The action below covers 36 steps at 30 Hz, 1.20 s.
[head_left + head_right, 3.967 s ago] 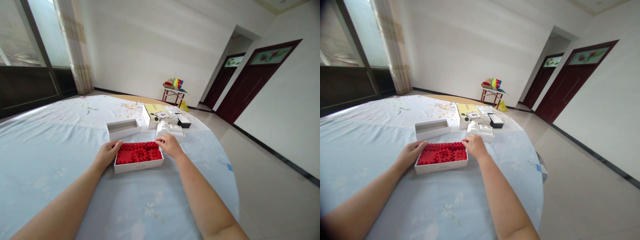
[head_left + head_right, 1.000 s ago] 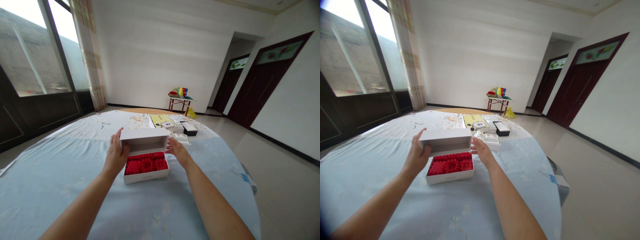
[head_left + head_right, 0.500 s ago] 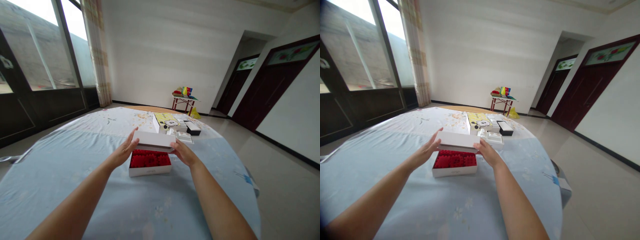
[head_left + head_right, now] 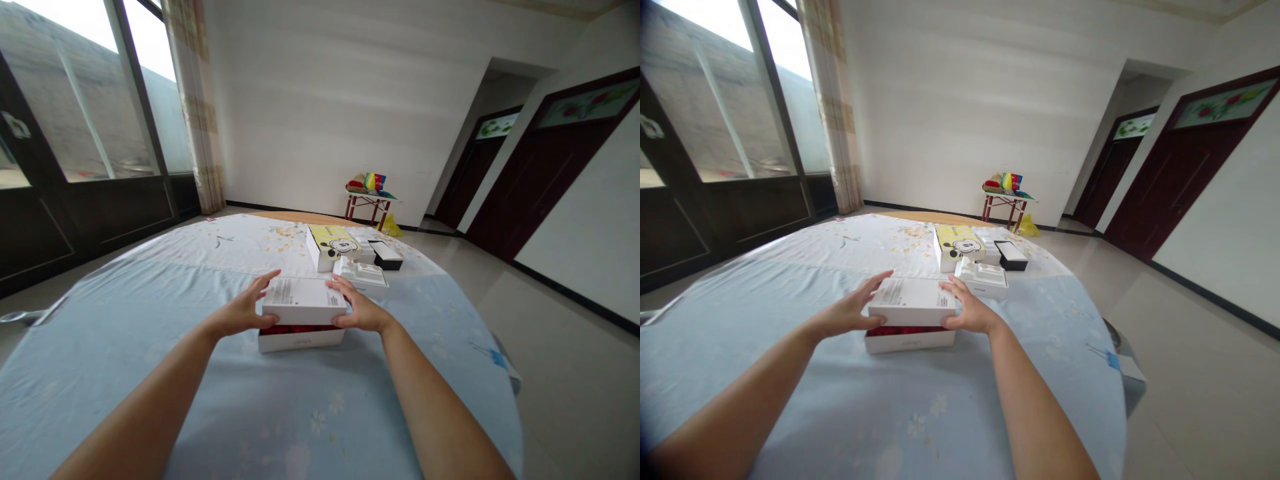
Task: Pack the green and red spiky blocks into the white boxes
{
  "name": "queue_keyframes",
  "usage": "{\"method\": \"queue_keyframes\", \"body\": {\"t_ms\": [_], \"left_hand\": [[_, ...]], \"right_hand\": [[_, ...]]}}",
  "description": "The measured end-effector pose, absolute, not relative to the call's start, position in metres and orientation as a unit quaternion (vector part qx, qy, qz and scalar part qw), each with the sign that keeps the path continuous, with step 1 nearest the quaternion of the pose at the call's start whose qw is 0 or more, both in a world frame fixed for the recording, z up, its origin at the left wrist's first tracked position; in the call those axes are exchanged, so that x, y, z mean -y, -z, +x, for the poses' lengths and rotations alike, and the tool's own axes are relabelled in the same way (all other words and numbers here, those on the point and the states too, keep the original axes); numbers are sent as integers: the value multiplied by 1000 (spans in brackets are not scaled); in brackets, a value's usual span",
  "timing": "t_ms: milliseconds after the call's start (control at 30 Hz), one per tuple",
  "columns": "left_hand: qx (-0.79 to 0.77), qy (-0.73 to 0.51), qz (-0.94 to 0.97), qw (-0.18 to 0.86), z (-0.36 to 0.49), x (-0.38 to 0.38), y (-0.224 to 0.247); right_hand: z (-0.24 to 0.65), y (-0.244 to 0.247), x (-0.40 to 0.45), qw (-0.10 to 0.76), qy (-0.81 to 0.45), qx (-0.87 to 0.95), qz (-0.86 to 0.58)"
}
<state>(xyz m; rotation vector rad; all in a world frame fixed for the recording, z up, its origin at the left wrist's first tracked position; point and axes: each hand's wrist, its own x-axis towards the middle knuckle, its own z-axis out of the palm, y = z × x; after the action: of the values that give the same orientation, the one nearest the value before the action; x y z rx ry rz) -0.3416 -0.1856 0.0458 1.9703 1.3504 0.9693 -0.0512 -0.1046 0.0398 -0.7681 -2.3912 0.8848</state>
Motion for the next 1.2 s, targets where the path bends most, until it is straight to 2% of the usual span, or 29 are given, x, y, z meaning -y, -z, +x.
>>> {"method": "queue_keyframes", "body": {"t_ms": [300, 467, 1000, 1200], "left_hand": [[-526, -324, 706, 346, -348, 187, -41], [-561, -287, 694, 348, -348, 192, -49], [-572, -278, 701, 322, -345, 192, -44], [-557, -277, 696, 358, -345, 193, -44]], "right_hand": [[-50, -46, 110, 213, -348, 871, -272], [-48, -49, 113, 196, -362, 871, -268], [-47, -48, 112, 187, -367, 869, -273], [-47, -47, 112, 185, -368, 868, -276]]}}
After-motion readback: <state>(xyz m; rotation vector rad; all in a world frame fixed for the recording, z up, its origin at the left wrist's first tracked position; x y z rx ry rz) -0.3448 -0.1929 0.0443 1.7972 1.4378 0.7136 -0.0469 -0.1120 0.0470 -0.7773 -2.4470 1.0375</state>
